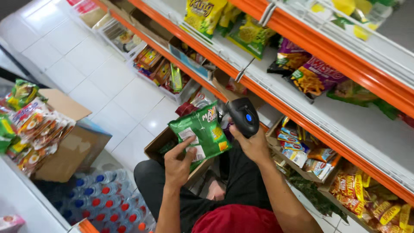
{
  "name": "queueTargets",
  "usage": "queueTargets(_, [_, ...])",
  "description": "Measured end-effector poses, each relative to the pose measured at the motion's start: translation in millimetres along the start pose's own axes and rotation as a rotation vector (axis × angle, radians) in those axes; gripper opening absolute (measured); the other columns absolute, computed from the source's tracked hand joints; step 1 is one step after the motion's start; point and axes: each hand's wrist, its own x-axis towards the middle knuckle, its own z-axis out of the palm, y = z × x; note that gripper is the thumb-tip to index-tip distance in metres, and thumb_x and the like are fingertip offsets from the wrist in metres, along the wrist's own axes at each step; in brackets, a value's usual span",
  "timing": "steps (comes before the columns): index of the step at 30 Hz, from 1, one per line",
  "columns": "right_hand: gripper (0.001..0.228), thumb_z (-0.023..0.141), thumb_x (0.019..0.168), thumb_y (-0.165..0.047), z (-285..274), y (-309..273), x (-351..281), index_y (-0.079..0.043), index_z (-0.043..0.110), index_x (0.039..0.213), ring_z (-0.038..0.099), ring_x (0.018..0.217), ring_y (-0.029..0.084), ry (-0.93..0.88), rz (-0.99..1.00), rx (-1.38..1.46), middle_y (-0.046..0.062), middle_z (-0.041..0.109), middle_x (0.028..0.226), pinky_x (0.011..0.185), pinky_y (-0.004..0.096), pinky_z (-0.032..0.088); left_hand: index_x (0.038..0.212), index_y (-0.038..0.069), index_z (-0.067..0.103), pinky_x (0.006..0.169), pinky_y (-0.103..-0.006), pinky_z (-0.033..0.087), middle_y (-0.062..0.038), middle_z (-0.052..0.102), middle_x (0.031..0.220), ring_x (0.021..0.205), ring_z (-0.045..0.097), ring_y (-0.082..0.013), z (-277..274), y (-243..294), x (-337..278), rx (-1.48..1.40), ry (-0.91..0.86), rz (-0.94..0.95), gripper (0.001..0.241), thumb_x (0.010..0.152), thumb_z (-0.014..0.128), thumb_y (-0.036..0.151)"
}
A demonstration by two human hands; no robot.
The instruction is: The person uses a handheld scanner to scan barcodes on various snack packages, moving them between a cardboard box and store shelves while sitting on the floor.
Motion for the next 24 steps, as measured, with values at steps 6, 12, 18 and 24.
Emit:
queueTargets(6, [0.066,0.086,0.072,-0.003,-16,11,-6,-0.006,0.059,0.133,0.066,0.110,0.014,0.037,0.038,0.638,0.002,0.067,0.121,0.099,0.035,0.053,0.124,-0.001,0.074,0.079,-0.0274,0.054,-0.011,0.076,0.111,0.091,0.066,-0.0120,42,33,13,-0.008,-0.295,-0.014,0.029,0.097,0.069,0.007])
queueTargets(12, [0.063,0.087,0.082,-0.010,-36,-14,-22,0.000,0.058,0.137,0.064,0.113,0.017,0.370,-0.139,0.257,0.008,0.066,0.126,0.100,0.035,0.054,0.143,0.001,0.056,0.112,-0.0404,0.039,-0.027,0.033,0.162,0.147,0.037,-0.0318,104,105,16,0.489,-0.281,0.590,0.056,0.092,0.072,0.017])
queueTargets(18, [0.060,0.085,0.086,-0.014,-73,-63,-33,-0.001,0.058,0.139,0.065,0.118,0.017,0.277,-0.290,0.255,0.008,0.068,0.128,0.103,0.034,0.054,0.162,0.001,0.023,0.116,-0.0372,0.040,-0.015,0.047,0.153,0.139,0.049,-0.0247,161,109,21,-0.345,-0.594,0.145,0.092,0.089,0.077,0.019])
queueTargets(24, [0.073,0.089,0.077,-0.013,-146,-133,-37,-0.004,0.052,0.140,0.063,0.108,0.013,0.254,-0.247,0.176,0.003,0.066,0.121,0.095,0.031,0.053,0.155,-0.003,0.038,0.109,-0.0385,0.046,-0.019,0.058,0.137,0.126,0.059,-0.0259,191,104,49,-0.389,-0.672,-0.016,0.080,0.084,0.072,0.007])
